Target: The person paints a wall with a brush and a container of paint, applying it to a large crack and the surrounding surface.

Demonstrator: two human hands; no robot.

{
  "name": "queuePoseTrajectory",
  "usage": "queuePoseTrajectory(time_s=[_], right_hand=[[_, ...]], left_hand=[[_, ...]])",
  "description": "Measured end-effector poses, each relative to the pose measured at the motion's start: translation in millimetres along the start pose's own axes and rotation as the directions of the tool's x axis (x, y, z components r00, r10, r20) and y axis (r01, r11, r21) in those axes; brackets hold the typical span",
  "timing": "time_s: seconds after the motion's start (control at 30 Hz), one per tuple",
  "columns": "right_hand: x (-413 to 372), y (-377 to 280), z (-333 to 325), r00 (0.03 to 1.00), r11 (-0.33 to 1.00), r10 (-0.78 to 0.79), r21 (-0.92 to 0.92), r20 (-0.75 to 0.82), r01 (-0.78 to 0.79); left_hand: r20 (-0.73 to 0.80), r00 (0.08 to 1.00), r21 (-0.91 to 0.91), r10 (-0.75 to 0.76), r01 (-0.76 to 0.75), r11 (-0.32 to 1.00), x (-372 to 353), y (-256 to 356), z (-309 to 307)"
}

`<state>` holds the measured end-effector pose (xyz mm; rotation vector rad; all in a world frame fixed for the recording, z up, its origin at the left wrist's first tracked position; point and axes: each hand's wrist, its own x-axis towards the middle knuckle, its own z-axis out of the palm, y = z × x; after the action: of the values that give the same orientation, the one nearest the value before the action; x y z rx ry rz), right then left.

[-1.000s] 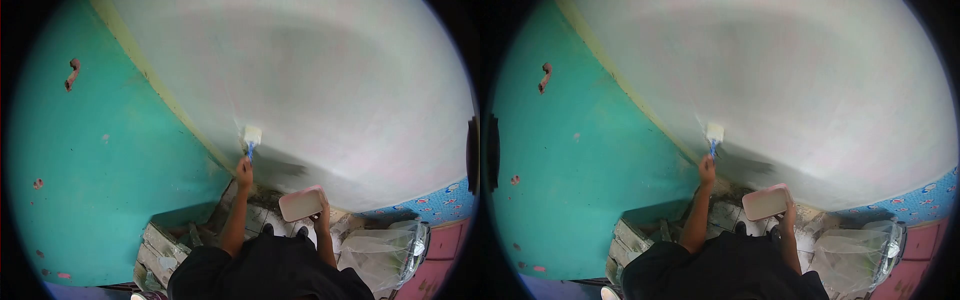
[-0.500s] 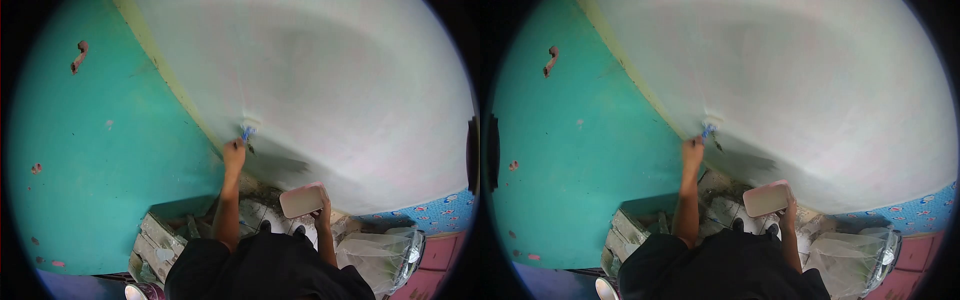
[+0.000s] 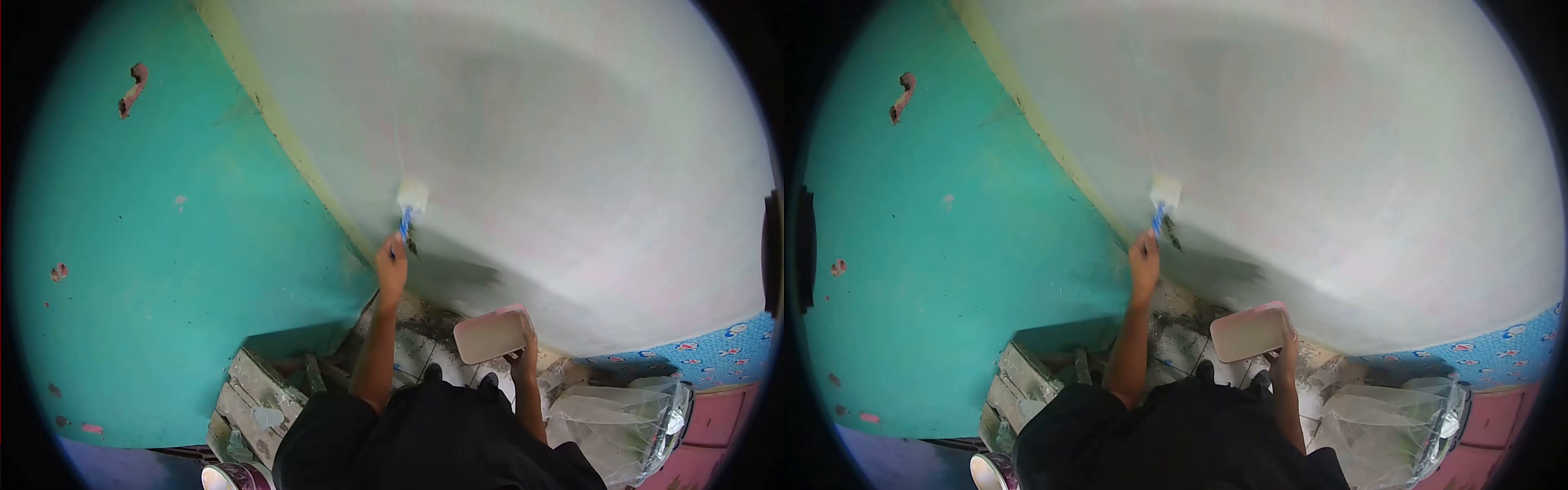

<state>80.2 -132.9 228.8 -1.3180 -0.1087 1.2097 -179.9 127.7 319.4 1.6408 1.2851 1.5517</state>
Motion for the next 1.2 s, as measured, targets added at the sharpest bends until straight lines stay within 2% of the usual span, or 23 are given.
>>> queuePoseTrajectory(time_s=[0.1,0.2,0.27,0.33,0.43,0.5,0.53,0.63,0.77,0.87,0.93,1.0,1.07,1.13,1.2], right_hand=[[2,1,-6,1.0,0.998,-0.017,0.061,0.007,0.017],[1,1,-9,0.999,0.999,-0.003,0.032,-0.044,0.005],[-1,-2,-9,0.999,0.999,-0.01,0.034,-0.034,0.011],[-2,-6,-6,1.0,0.999,-0.018,0.028,-0.025,0.019],[-7,-9,-2,1.0,1.0,-0.013,0.007,-0.008,0.013],[-8,-11,1,1.0,1.0,-0.005,0.003,0.019,0.005],[-7,-10,1,1.0,1.0,-0.012,0.005,0.027,0.011],[-4,-5,2,0.999,1.0,-0.015,-0.003,0.03,0.015],[-4,1,6,1.0,0.999,0.005,-0.033,0.021,-0.004],[2,9,4,0.999,1.0,0.008,-0.019,0.046,-0.007],[0,10,3,0.999,1.0,0.011,-0.014,0.052,-0.011],[-10,2,10,0.999,1.0,0.008,-0.017,0.047,-0.007],[-9,1,10,0.999,1.0,0.001,-0.014,0.047,-0.001],[-11,-1,9,0.999,1.0,0.001,-0.026,0.046,0.0],[-14,-6,8,0.999,0.999,-0.001,-0.053,0.046,0.004]], left_hand=[[0.049,0.996,0.08,-0.078,0.074,0.994,-57,-60,5],[0.145,0.953,0.335,-0.266,0.205,0.92,-76,-85,-1],[0.084,0.98,0.308,-0.182,0.148,0.94,-65,-83,0],[0.05,0.988,0.298,-0.149,0.128,0.946,-34,-51,-1],[0.046,0.993,0.254,-0.105,0.09,0.963,20,53,-19],[0.024,0.984,0.163,-0.179,0.173,0.971,47,107,-33],[-0.005,0.988,0.095,-0.156,0.156,0.983,58,126,-38],[-0.061,0.994,-0.086,-0.093,0.088,0.992,80,176,-54],[-0.103,0.992,-0.248,-0.073,0.045,0.968,89,192,-53],[-0.015,0.995,-0.182,-0.095,0.09,0.979,78,137,-36],[0.014,1.0,-0.135,-0.028,0.03,0.99,49,69,-19],[0.057,0.997,-0.12,-0.058,0.065,0.991,6,5,-6],[0.158,0.967,-0.121,-0.2,0.22,0.968,-36,-47,0],[0.209,0.951,0.011,-0.228,0.231,0.973,-63,-75,-3],[0.253,0.921,0.161,-0.295,0.26,0.952,-59,-83,-2]])
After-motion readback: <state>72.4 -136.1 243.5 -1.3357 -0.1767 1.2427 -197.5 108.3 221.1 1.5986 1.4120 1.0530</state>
